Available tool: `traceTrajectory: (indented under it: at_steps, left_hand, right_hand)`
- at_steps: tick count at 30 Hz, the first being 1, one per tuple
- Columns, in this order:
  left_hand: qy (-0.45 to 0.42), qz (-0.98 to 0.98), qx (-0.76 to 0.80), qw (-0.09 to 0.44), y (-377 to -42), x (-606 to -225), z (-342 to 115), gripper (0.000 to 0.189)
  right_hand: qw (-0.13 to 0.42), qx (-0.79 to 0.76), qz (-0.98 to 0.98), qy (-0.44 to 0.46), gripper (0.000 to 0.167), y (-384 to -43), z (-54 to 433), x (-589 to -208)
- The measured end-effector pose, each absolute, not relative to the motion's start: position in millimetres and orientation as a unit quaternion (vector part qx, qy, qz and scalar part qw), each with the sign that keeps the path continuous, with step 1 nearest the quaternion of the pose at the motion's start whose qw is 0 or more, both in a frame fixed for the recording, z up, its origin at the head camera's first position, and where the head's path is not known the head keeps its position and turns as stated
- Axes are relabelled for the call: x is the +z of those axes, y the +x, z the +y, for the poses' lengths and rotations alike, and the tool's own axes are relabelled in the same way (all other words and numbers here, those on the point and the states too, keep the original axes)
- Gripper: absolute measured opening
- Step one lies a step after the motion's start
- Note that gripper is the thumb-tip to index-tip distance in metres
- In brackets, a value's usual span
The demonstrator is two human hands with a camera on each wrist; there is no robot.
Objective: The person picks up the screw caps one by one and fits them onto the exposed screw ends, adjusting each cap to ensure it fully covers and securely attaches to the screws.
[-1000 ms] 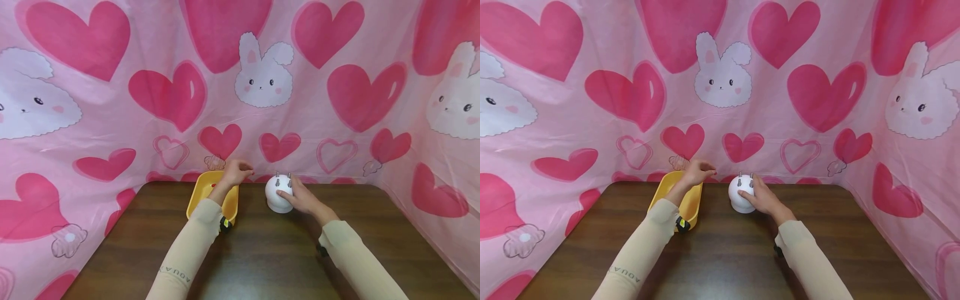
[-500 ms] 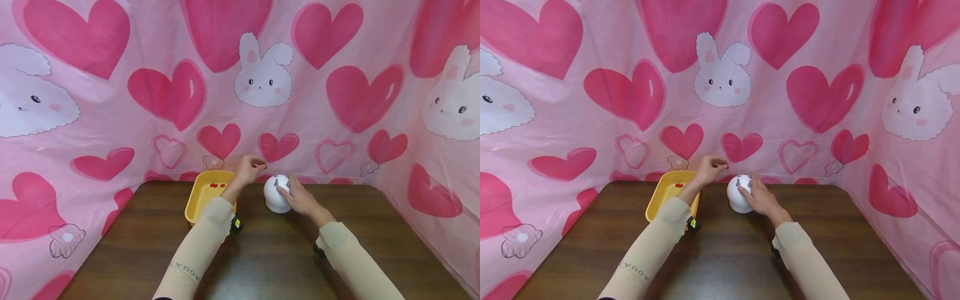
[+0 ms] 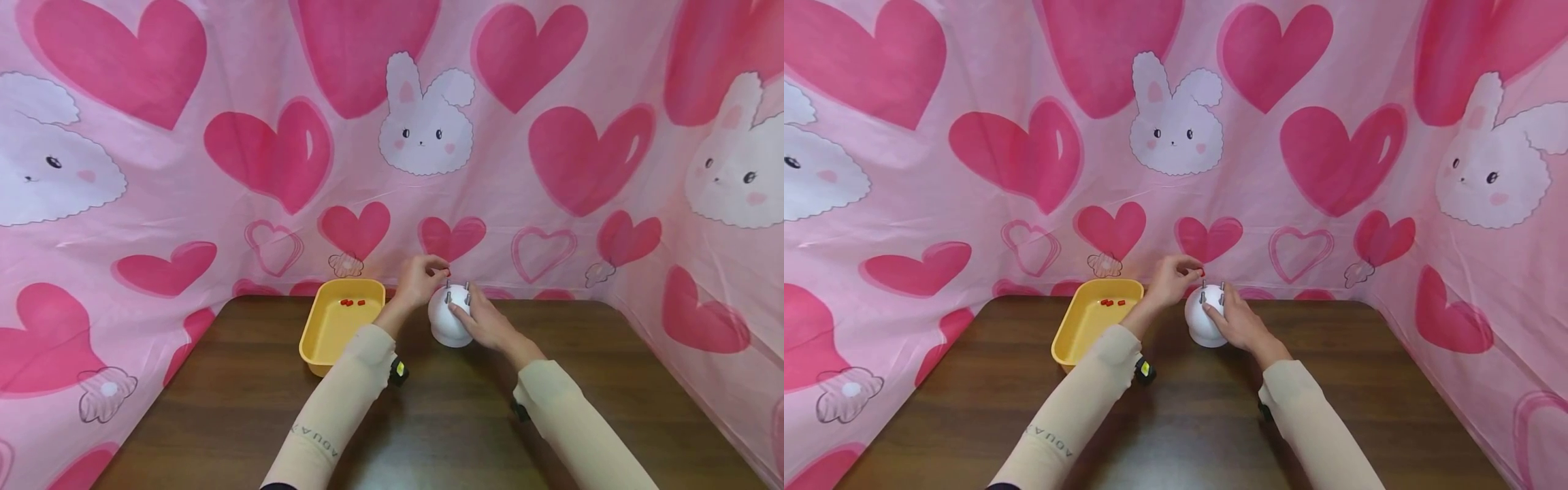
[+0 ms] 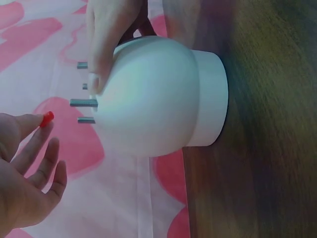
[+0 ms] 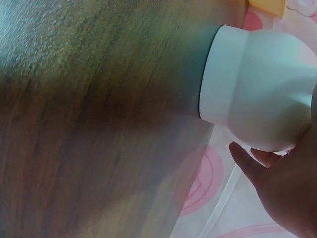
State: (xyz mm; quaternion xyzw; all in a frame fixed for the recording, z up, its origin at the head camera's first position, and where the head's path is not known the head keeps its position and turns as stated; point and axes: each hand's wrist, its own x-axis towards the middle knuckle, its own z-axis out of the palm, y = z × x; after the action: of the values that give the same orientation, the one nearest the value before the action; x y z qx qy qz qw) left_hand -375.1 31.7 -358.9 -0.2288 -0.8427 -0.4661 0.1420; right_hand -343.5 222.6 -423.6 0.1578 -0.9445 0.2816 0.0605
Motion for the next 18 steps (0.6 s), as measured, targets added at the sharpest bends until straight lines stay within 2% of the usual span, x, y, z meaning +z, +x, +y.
traceTrajectory:
  at_steps: [18]
  left_hand:
    - [-0.248, -0.833, -0.478, 0.13, -377.4, -363.9, 47.9, 0.019]
  right_hand:
    - [0.075, 0.286, -0.941, 0.165, 0.083, -341.2, 221.7, -423.0]
